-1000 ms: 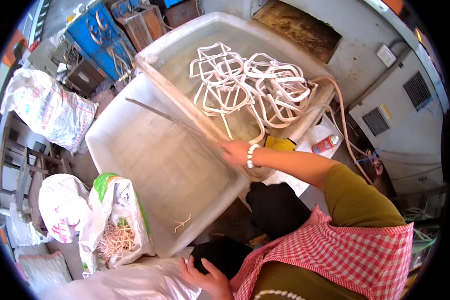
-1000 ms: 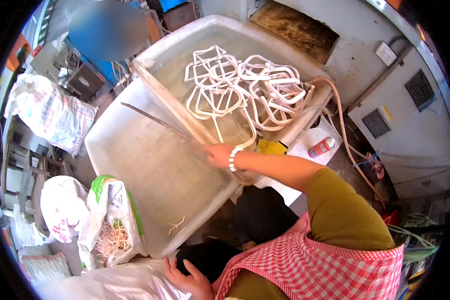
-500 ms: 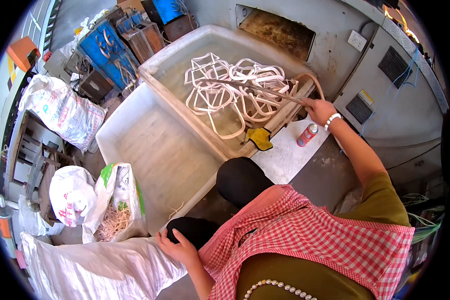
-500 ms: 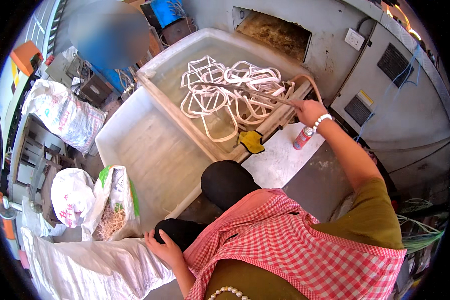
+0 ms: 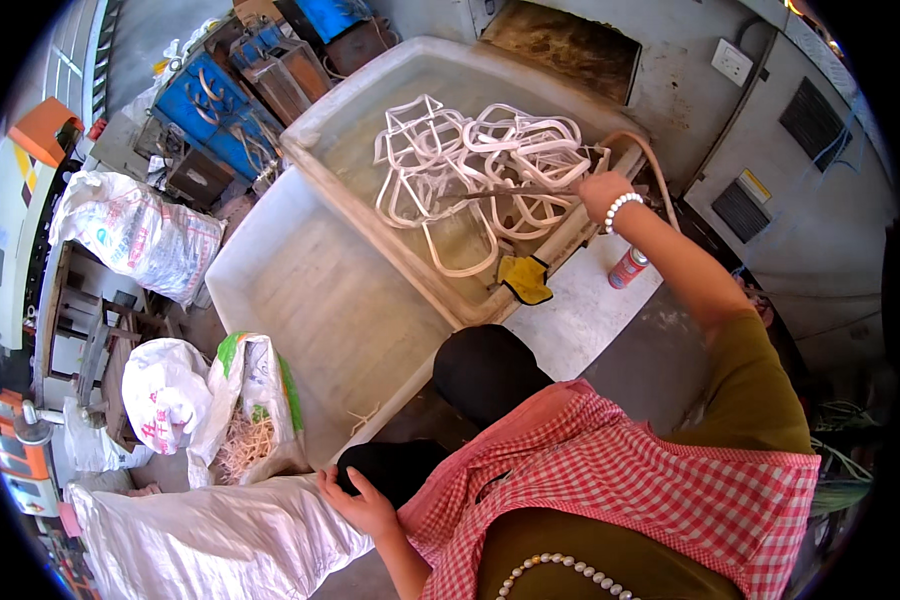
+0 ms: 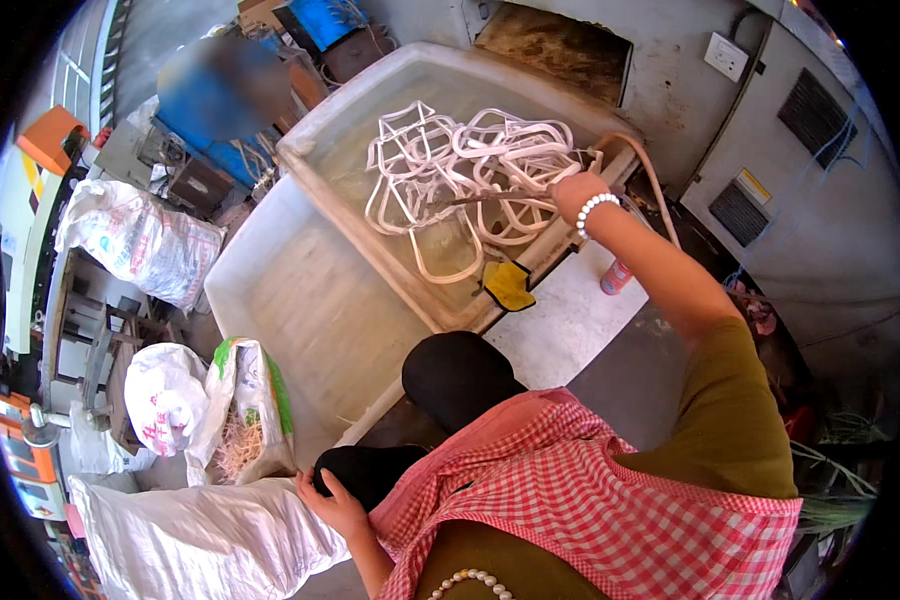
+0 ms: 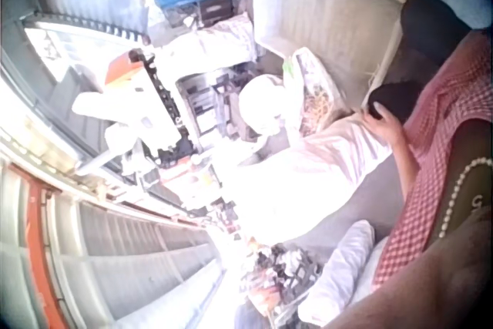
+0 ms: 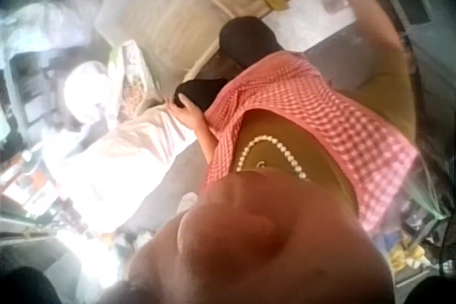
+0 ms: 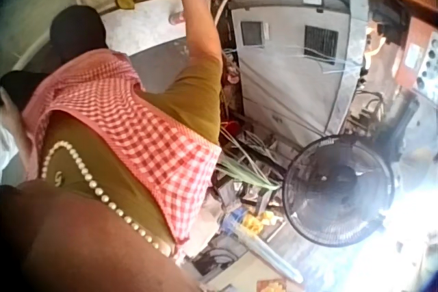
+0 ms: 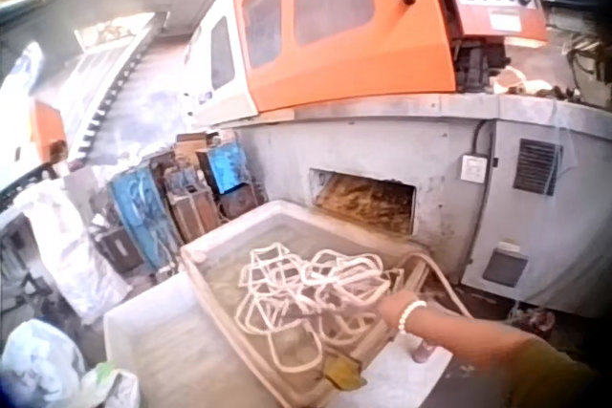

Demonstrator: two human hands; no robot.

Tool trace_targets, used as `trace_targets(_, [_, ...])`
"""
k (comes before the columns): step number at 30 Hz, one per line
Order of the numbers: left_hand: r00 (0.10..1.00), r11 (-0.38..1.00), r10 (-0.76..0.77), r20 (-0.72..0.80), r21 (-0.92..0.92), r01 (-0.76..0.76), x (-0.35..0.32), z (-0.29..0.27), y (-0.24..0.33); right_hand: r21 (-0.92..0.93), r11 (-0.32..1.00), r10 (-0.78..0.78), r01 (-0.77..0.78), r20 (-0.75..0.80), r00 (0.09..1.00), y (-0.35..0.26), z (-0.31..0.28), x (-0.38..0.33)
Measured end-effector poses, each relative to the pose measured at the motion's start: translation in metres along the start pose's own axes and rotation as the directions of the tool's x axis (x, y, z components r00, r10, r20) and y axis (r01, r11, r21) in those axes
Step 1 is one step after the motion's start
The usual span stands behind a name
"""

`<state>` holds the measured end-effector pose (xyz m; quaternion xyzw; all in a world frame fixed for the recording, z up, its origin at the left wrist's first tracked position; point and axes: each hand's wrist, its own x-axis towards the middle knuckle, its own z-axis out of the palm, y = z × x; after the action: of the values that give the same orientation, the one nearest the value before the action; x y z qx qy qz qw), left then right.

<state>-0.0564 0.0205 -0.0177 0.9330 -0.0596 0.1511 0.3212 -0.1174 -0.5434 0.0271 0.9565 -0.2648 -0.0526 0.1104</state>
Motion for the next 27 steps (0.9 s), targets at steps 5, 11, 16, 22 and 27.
trace_targets(5, [1.0,0.999,0.02,-0.014,0.048,-0.019,-0.006,-0.008,0.001,0.108,0.994,-0.012,0.012,0.003,1.0,0.006,0.025,0.009])
trace_targets(11, [0.998,0.994,-0.041,-0.045,0.102,0.045,-0.013,-0.023,-0.004,0.275,0.96,0.053,-0.057,0.019,0.998,0.022,0.042,-0.003])
trace_targets(16, [0.999,0.984,-0.02,-0.044,0.177,0.028,-0.011,-0.025,-0.002,0.362,0.918,0.134,-0.163,0.103,0.986,-0.01,0.073,0.005])
trace_targets(22, [0.998,0.972,-0.051,-0.023,0.229,0.055,-0.008,-0.029,0.01,0.503,0.862,0.02,-0.067,0.099,0.995,-0.043,0.095,0.044])
trace_targets(27, [0.999,0.973,-0.043,-0.033,0.227,0.049,-0.009,-0.042,0.023,0.827,0.543,-0.105,-0.146,0.24,0.965,-0.023,0.102,0.04])
